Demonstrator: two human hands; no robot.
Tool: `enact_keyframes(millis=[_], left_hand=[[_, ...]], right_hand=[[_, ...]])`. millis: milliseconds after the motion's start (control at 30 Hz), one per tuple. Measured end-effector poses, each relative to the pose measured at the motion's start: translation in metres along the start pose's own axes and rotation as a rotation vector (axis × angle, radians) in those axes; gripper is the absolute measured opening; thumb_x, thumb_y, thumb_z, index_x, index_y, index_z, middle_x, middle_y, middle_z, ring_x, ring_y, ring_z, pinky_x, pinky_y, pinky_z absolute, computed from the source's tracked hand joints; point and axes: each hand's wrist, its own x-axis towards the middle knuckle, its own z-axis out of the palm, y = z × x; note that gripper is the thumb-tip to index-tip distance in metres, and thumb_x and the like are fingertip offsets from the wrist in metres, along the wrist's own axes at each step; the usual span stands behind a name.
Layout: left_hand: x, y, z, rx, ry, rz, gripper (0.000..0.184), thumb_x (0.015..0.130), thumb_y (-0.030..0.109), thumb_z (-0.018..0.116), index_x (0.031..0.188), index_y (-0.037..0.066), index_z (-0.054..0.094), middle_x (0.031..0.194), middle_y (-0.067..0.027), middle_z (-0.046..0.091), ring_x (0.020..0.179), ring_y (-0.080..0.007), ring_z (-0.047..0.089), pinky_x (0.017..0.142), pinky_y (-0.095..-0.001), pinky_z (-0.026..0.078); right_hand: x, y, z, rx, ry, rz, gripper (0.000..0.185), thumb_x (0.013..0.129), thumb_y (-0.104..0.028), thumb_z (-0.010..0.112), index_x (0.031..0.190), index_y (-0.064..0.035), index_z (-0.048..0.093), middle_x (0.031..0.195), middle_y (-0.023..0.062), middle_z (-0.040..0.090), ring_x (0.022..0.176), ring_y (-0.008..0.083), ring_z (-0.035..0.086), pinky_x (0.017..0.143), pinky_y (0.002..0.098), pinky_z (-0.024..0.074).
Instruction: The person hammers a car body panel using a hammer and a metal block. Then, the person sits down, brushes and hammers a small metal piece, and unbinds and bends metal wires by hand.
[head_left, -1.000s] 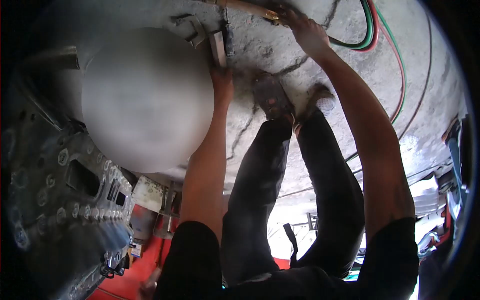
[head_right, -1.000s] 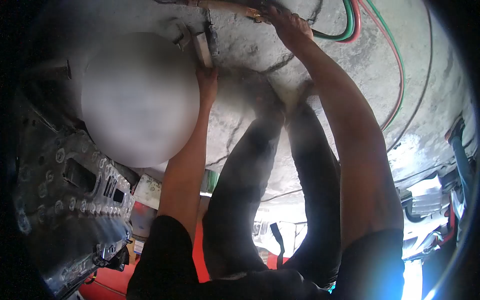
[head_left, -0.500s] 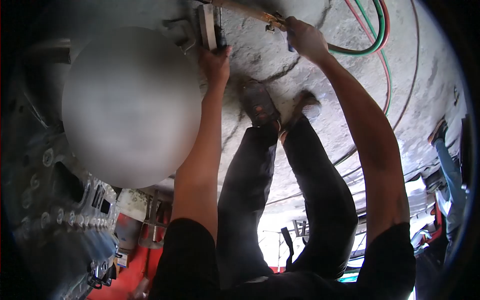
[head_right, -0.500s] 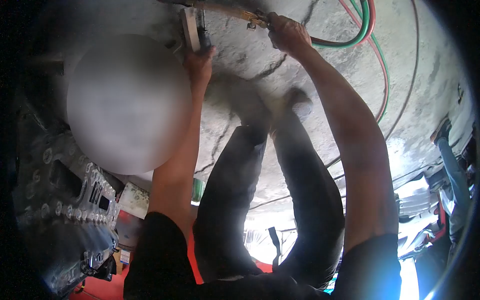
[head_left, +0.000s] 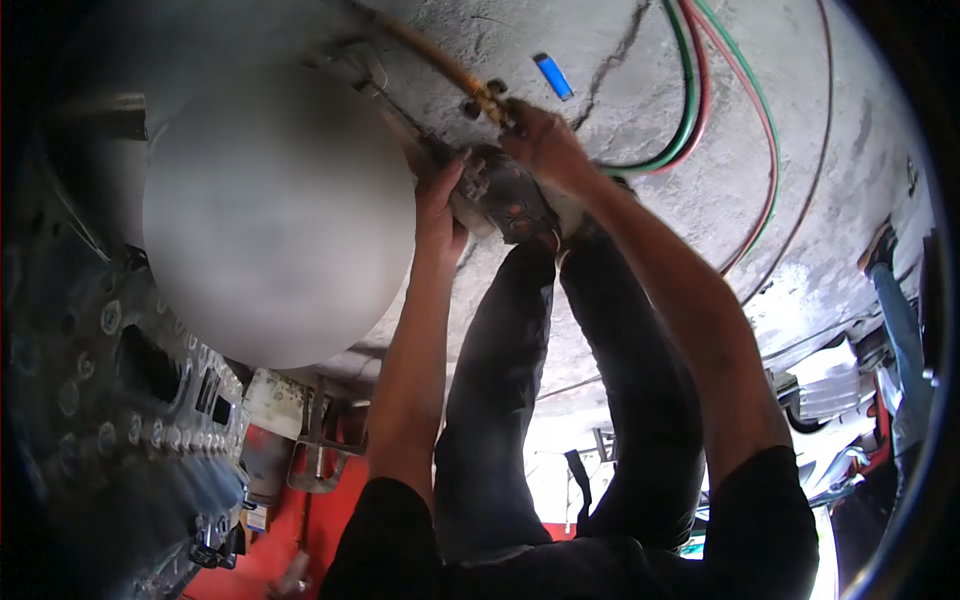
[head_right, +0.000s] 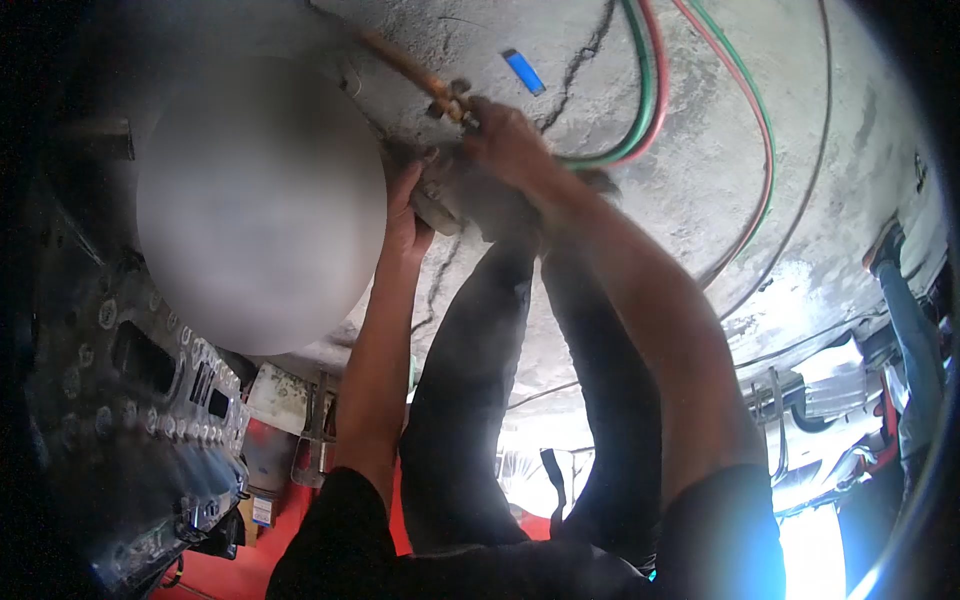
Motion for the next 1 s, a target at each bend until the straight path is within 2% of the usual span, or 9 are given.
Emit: enact_keyframes(millis=[100,300,367,433,600,833,867,967,1000], left_hand=[[-0.003,0.012,-0.002,0.033,-0.095,0.089,0.05,0.091,0.017,0.064,0.135,-0.001,0.047,0.128,-0.014,0.059,0.12,-0.0282,0.056,0.106,-0.0427,0.043],[0.039,0.035,0.004,0.037,-0.095,0.019,0.047,0.088,0.015,0.068,0.13,0.005,0.05,0.121,-0.0104,0.059,0.11,-0.0267,0.06,0.102,-0.0437,0.045],[0.049,0.018,0.0,0.119,-0.046,0.076,0.041,0.086,0.015,0.07,0.123,0.007,0.054,0.116,-0.0084,0.06,0.103,-0.0257,0.062,0.098,-0.0429,0.047],[0.037,0.009,0.011,0.2,-0.012,0.13,0.035,0.086,0.014,0.071,0.116,0.007,0.056,0.112,-0.0053,0.06,0.102,-0.0209,0.06,0.094,-0.037,0.048],[0.003,0.001,0.021,0.259,0.084,0.126,0.046,0.085,0.009,0.071,0.127,0.003,0.053,0.119,-0.0061,0.059,0.111,-0.018,0.056,0.097,-0.0324,0.046],[-0.042,0.001,0.012,0.15,0.102,0.099,0.049,0.079,0.002,0.076,0.124,0.0,0.054,0.113,-0.0071,0.063,0.102,-0.0165,0.061,0.092,-0.0309,0.049],[-0.046,0.0,0.009,0.162,0.105,0.095,0.048,0.081,0.004,0.075,0.124,0.001,0.054,0.113,-0.0065,0.063,0.102,-0.0163,0.061,0.093,-0.0315,0.048],[-0.053,-0.003,0.002,0.186,0.103,0.082,0.047,0.084,0.01,0.075,0.125,0.002,0.053,0.114,-0.0054,0.062,0.104,-0.0161,0.06,0.094,-0.0328,0.048],[-0.055,-0.003,0.001,0.185,0.095,0.076,0.048,0.084,0.01,0.075,0.125,0.002,0.053,0.114,-0.0053,0.062,0.104,-0.0162,0.061,0.094,-0.0328,0.048]], right_hand=[[-0.029,-0.036,-0.012,0.421,-0.212,0.343,0.037,0.084,-0.016,0.059,0.118,-0.0002,0.061,0.09,0.0209,0.069,0.084,0.0249,0.069,0.075,0.0382,0.0526],[-0.041,-0.03,-0.037,0.06,-0.445,0.091,0.036,0.084,-0.018,0.062,0.114,0.0011,0.062,0.085,0.0164,0.069,0.083,0.0212,0.068,0.074,0.0371,0.0529],[-0.029,0.059,-0.005,-0.717,-0.109,-0.493,0.014,0.084,-0.02,0.063,0.092,-0.0089,0.064,0.079,0.015,0.063,0.074,0.0337,0.065,0.063,0.0474,0.0535],[0.01,0.062,-0.014,-0.307,0.285,0.066,0.023,0.082,-0.021,0.064,0.102,-0.0103,0.06,0.087,0.0161,0.064,0.084,0.035,0.066,0.069,0.0496,0.0541],[0.051,0.078,-0.011,-0.49,0.108,0.222,0.032,0.08,-0.02,0.064,0.107,-0.0105,0.052,0.096,0.0162,0.064,0.088,0.0378,0.066,0.076,0.051,0.0535],[0.085,0.053,-0.011,-0.216,0.376,-0.089,0.033,0.077,-0.019,0.06,0.107,-0.0088,0.056,0.094,0.0188,0.068,0.088,0.0395,0.067,0.078,0.0481,0.0526],[0.095,0.043,-0.014,-0.232,0.378,-0.116,0.017,0.081,-0.016,0.057,0.092,-0.0042,0.055,0.086,0.0212,0.066,0.084,0.0426,0.065,0.073,0.0523,0.0516],[0.134,0.064,0.002,-0.339,0.411,-0.125,0.029,0.075,-0.027,0.071,0.095,-0.0129,0.054,0.096,0.014,0.064,0.076,0.0337,0.064,0.063,0.0443,0.0524],[0.14,0.066,0.007,-0.487,0.363,-0.11,0.017,0.083,-0.021,0.061,0.092,-0.0082,0.054,0.093,0.0174,0.064,0.074,0.0338,0.066,0.065,0.0466,0.053]])
